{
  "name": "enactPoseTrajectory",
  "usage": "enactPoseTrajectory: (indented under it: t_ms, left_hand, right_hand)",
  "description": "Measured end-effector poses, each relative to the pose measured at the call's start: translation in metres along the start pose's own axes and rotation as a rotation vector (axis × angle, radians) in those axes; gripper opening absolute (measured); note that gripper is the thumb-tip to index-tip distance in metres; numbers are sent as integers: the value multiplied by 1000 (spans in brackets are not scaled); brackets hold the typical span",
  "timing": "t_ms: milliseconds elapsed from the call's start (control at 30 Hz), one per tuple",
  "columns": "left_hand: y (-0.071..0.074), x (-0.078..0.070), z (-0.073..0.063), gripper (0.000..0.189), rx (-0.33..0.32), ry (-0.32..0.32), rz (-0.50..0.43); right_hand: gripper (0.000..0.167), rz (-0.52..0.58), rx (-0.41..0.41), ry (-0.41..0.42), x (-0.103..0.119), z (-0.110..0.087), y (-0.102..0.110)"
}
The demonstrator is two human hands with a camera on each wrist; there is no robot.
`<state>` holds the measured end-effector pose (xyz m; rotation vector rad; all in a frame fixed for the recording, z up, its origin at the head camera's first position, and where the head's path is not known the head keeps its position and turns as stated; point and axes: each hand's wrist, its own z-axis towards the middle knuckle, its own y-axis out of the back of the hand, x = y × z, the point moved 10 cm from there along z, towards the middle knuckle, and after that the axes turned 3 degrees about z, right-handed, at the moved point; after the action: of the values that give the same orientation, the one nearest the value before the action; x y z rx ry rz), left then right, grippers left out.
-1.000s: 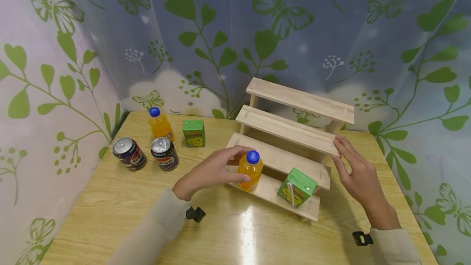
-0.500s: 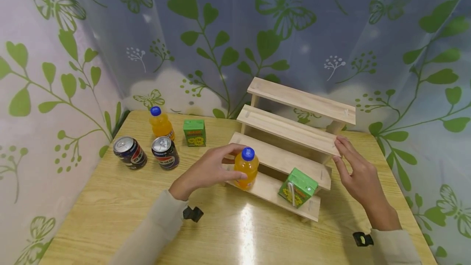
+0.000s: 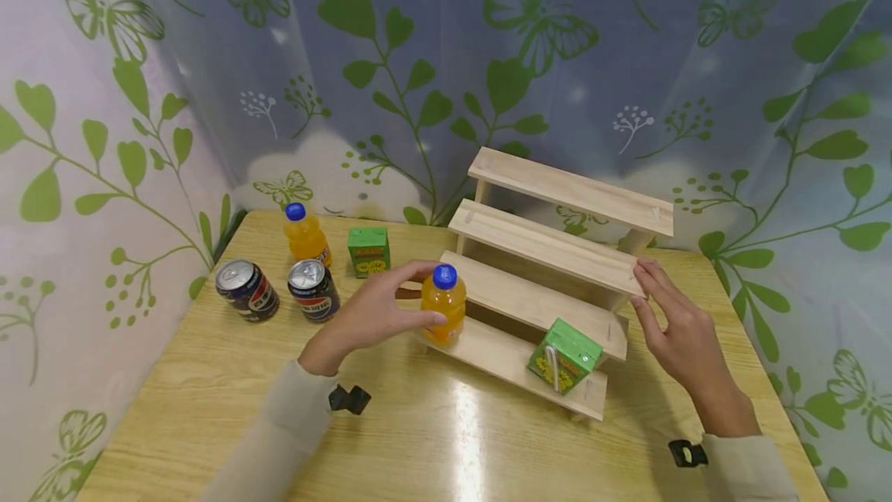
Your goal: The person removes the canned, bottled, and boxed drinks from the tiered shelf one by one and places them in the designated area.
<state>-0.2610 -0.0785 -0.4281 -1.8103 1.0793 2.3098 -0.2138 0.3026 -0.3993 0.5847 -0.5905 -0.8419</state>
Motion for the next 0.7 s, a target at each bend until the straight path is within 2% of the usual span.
enactPoseTrajectory:
  t_ms: [467,700]
  left_hand:
    - [33,9,-11,69,-99,-16,15]
    - [50,18,-16,68,-163,10,45]
  right_hand:
    - [60,-1,-1,2,-1,-1,0]
    - [62,-1,7,-2,1,1,1]
